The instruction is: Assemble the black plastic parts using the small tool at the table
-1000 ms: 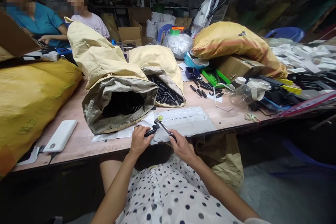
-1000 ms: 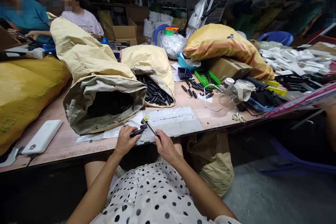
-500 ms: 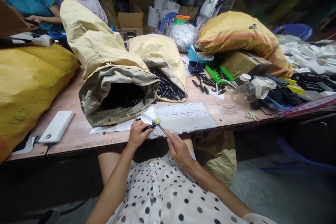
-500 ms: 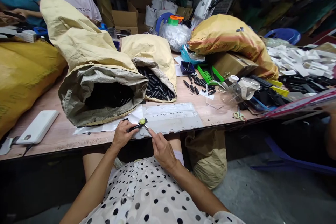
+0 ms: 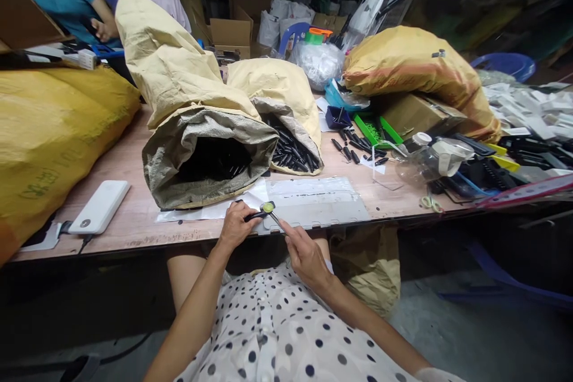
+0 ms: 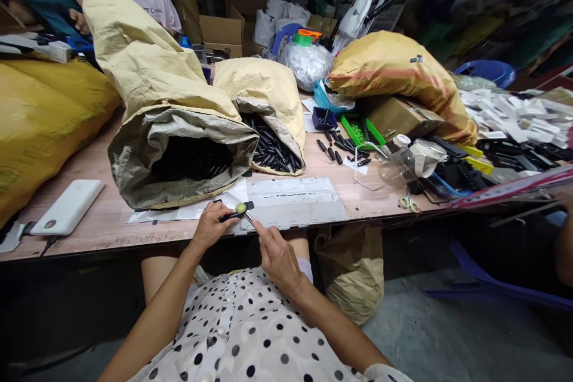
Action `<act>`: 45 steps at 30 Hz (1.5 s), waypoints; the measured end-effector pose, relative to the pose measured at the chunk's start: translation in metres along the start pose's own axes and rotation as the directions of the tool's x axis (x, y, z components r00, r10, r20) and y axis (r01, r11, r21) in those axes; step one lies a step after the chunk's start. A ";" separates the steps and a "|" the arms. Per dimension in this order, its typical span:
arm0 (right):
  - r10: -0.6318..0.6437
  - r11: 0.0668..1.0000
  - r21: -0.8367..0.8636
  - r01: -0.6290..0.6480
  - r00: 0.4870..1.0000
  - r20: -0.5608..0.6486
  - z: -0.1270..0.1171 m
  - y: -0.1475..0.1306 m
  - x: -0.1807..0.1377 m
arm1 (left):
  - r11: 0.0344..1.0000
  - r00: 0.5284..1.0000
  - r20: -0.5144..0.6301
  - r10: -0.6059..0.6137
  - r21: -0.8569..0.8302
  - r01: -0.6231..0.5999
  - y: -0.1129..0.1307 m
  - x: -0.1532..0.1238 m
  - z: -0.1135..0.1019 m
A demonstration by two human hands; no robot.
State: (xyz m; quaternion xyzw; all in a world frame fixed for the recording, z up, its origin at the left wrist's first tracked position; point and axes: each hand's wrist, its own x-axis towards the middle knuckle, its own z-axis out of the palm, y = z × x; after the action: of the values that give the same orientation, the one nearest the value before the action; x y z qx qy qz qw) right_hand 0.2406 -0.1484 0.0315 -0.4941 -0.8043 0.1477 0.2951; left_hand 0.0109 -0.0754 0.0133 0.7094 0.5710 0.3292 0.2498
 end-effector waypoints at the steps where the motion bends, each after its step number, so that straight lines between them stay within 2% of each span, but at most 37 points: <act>1: -0.019 1.000 0.000 0.019 1.000 0.005 0.000 0.000 0.000 | 1.000 1.000 0.002 -0.004 -0.013 0.004 0.000 0.000 0.000; 5: -0.032 0.999 -0.018 0.033 0.998 0.047 0.006 -0.001 0.000 | 0.999 1.000 0.003 -0.011 -0.036 0.011 0.002 0.000 0.000; 9: 0.024 0.999 -0.028 -0.024 0.999 -0.022 0.008 0.004 0.006 | 1.000 1.000 -0.004 -0.016 -0.025 0.016 0.003 0.000 0.000; 13: 0.072 0.975 -0.199 -0.093 0.991 -0.113 0.003 0.023 0.027 | 1.000 1.000 -0.018 -0.005 0.000 0.005 0.003 -0.002 0.000; 18: 0.091 0.877 -0.459 -0.141 0.987 -0.130 0.007 0.056 0.056 | 0.999 0.999 -0.029 0.013 0.030 -0.012 0.004 -0.004 0.001; 25: 0.063 0.833 -0.523 -0.178 0.971 -0.232 0.025 0.059 0.065 | 0.995 0.996 -0.042 0.082 0.064 -0.079 0.007 -0.005 0.000; 29: 0.046 0.828 -0.536 -0.162 0.974 -0.224 0.027 0.059 0.064 | 0.965 0.962 -0.072 0.263 0.021 -0.262 0.016 -0.028 -0.001; 31: 0.036 0.826 -0.543 -0.154 0.974 -0.223 0.028 0.059 0.063 | 0.936 0.936 -0.047 0.350 -0.022 -0.351 0.019 -0.050 0.001; 33: 0.034 0.823 -0.546 -0.156 0.973 -0.227 0.029 0.060 0.063 | 0.931 0.932 0.015 0.363 -0.049 -0.362 0.018 -0.072 0.008; 35: 0.035 0.821 -0.548 -0.160 0.972 -0.232 0.030 0.060 0.064 | 0.966 0.961 0.106 0.257 -0.029 -0.256 0.014 -0.089 0.016; 37: 0.030 0.822 -0.548 -0.157 0.972 -0.234 0.030 0.060 0.064 | 0.998 0.977 0.209 0.040 0.047 -0.051 0.008 -0.098 0.025; 39: 0.024 0.823 -0.548 -0.152 0.972 -0.234 0.030 0.060 0.064 | 0.972 0.932 0.295 -0.210 0.167 0.166 0.002 -0.100 0.032; 41: 0.027 0.825 -0.545 -0.153 0.972 -0.232 0.031 0.061 0.064 | 0.910 0.858 0.333 -0.390 0.282 0.304 -0.002 -0.097 0.035; 43: 0.037 0.829 -0.537 -0.158 0.972 -0.230 0.031 0.061 0.065 | 0.878 0.821 0.350 -0.451 0.336 0.340 -0.002 -0.094 0.034; 45: 0.042 0.835 -0.526 -0.161 0.972 -0.230 0.032 0.060 0.065 | 0.915 0.842 0.380 -0.383 0.285 0.287 0.004 -0.090 0.029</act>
State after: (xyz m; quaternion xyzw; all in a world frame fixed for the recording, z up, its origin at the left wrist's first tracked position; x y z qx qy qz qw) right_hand 0.2418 -0.0613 -0.0039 -0.6121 -0.7502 -0.1227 0.2181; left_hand 0.0236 -0.1635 -0.0188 0.6756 0.6500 0.0522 0.3440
